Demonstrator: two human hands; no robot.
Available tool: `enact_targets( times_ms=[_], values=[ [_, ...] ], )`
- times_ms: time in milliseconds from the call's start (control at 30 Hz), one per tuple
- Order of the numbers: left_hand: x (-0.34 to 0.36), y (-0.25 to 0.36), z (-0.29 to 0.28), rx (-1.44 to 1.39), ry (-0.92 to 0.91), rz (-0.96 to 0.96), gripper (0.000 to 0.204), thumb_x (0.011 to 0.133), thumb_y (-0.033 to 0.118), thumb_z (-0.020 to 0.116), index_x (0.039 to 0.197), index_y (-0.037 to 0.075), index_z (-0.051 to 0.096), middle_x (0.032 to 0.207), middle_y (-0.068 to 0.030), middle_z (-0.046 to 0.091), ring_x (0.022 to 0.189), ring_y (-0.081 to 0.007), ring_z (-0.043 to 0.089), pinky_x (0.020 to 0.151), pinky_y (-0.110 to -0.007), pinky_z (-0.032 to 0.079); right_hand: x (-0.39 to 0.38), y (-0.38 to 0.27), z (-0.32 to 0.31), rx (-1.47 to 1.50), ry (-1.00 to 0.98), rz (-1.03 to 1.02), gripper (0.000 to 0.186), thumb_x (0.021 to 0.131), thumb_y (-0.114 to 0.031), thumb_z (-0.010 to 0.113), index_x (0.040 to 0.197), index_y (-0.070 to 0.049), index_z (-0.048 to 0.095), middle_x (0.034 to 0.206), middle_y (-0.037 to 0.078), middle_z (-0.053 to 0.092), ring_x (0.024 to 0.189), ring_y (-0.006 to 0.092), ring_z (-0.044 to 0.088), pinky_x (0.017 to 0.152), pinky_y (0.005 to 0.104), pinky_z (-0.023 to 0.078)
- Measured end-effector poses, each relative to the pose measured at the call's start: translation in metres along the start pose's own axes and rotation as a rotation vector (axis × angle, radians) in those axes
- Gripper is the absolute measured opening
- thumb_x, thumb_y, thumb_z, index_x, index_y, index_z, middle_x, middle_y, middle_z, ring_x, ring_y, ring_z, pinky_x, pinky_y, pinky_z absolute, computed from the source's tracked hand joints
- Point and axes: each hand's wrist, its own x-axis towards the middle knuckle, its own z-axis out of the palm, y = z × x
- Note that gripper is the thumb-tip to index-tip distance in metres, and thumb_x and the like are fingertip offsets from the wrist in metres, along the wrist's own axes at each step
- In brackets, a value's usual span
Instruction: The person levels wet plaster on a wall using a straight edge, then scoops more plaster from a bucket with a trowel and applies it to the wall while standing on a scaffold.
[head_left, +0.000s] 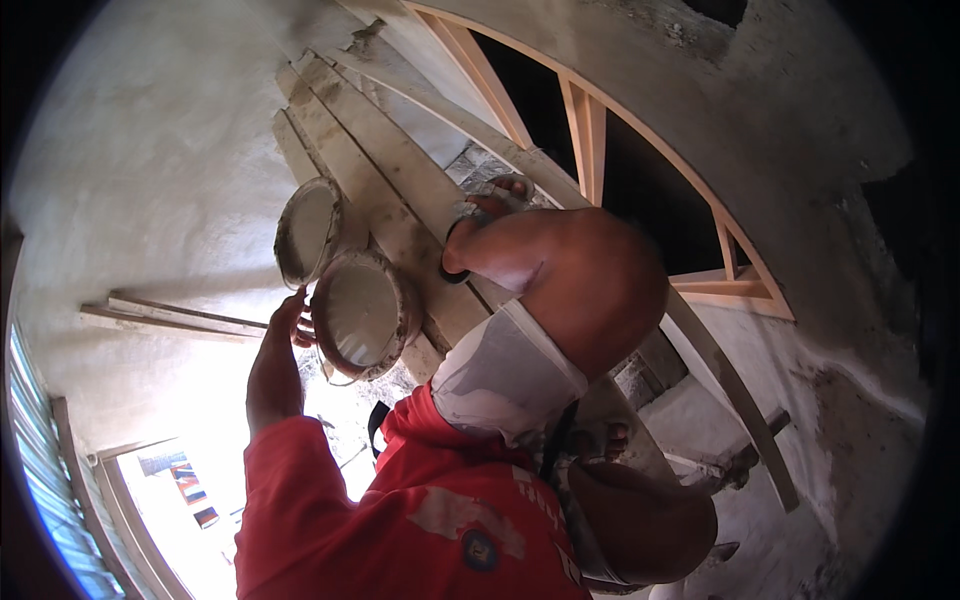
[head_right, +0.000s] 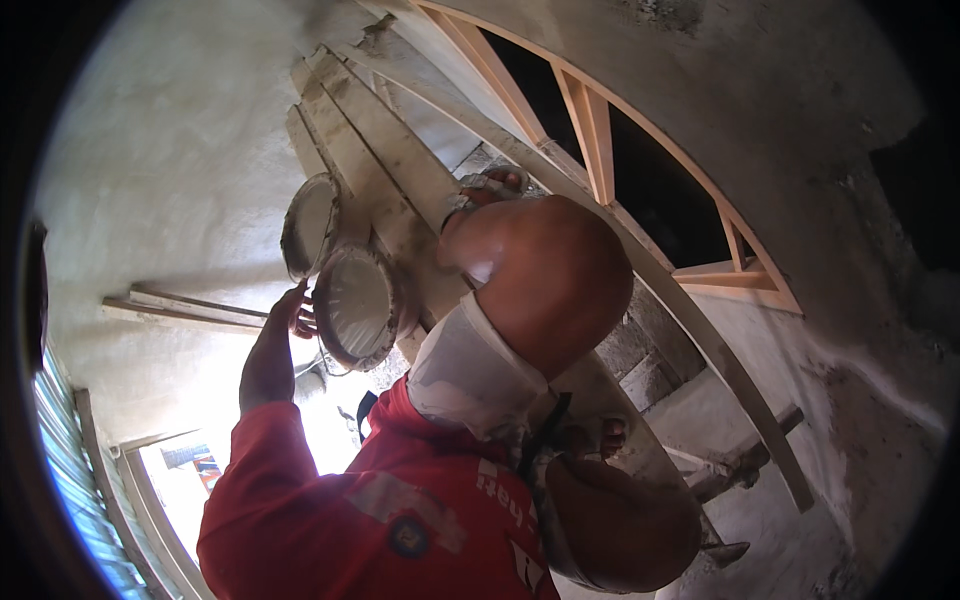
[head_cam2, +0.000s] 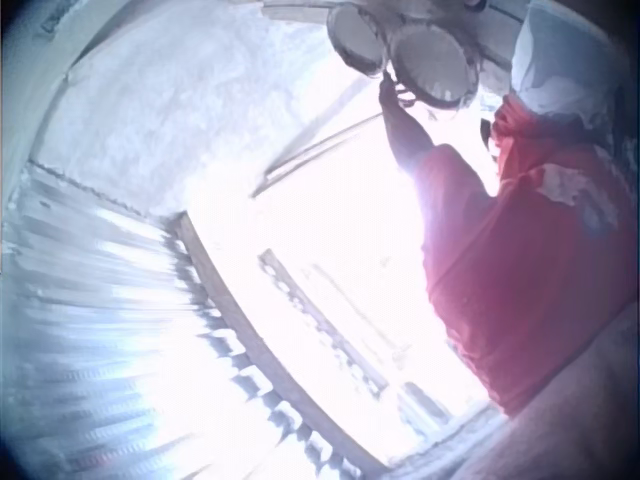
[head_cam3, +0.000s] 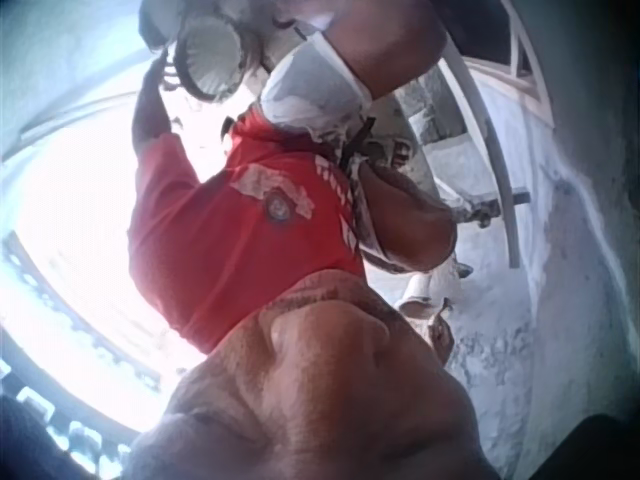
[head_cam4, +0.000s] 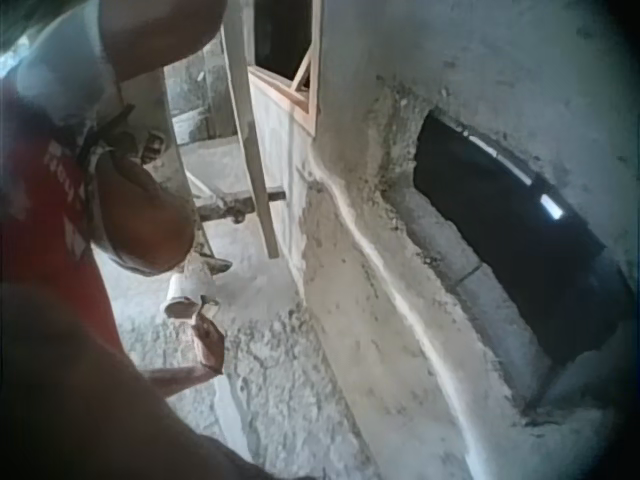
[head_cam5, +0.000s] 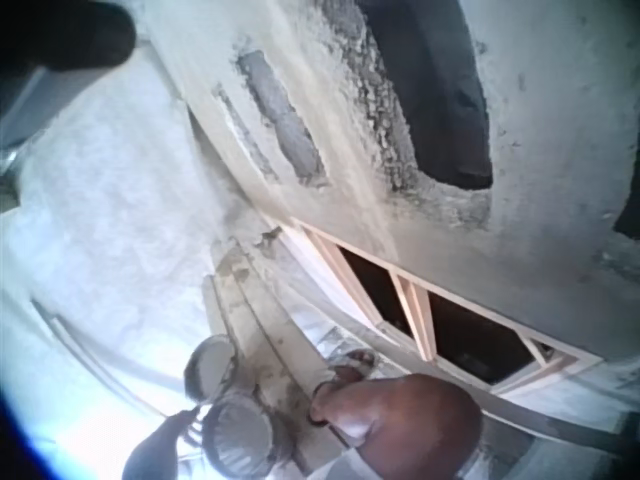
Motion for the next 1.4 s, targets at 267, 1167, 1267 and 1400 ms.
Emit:
enact_targets(
  times_ms=[267,1167,1267,1400],
  values=[
    [-0.029,-0.063,0.023,0.105,-0.14,-0.052,0.062,0.095,0.054,0.043,0.133,0.004,0.04,0.115,-0.0283,0.055,0.101,-0.0498,0.058,0.087,-0.063,0.044,-0.001,-0.002,-0.03,-0.049,-0.057,-0.097,0.03,0.088,-0.02,0.065,0.111,-0.001,0.061,0.082,0.017,0.063,0.069,0.0312,0.058,0.063,0.0427,0.046],
    [-0.11,0.031,0.067,-1.463,-0.244,0.524,0.012,0.097,0.009,0.041,0.086,0.01,0.044,0.07,-0.0061,0.045,0.064,-0.0231,0.047,0.071,-0.046,0.047,0.188,-0.094,-0.029,-0.011,-0.078,-0.422,0.038,0.08,-0.027,0.065,0.104,0.002,0.062,0.079,0.012,0.061,0.067,0.0147,0.059,0.059,0.0317,0.045],
    [-0.108,0.02,0.069,-0.515,0.051,0.85,0.012,0.089,-0.003,0.048,0.088,0.008,0.044,0.074,-0.0053,0.044,0.07,-0.0215,0.049,0.077,-0.045,0.047,0.204,-0.127,-0.031,-0.131,-0.054,-0.559,0.029,0.08,-0.018,0.061,0.101,0.001,0.06,0.072,0.003,0.054,0.055,0.0078,0.047,0.048,0.0261,0.039],
    [-0.125,0.032,0.066,-0.019,0.165,0.903,0.021,0.08,-0.006,0.059,0.09,0.006,0.044,0.079,-0.0041,0.045,0.075,-0.0184,0.051,0.08,-0.038,0.049,0.178,-0.212,-0.03,-0.156,-0.142,-0.447,0.026,0.08,-0.018,0.058,0.097,0.001,0.059,0.073,0.002,0.052,0.051,0.0067,0.043,0.046,0.0255,0.037]
  ],
)
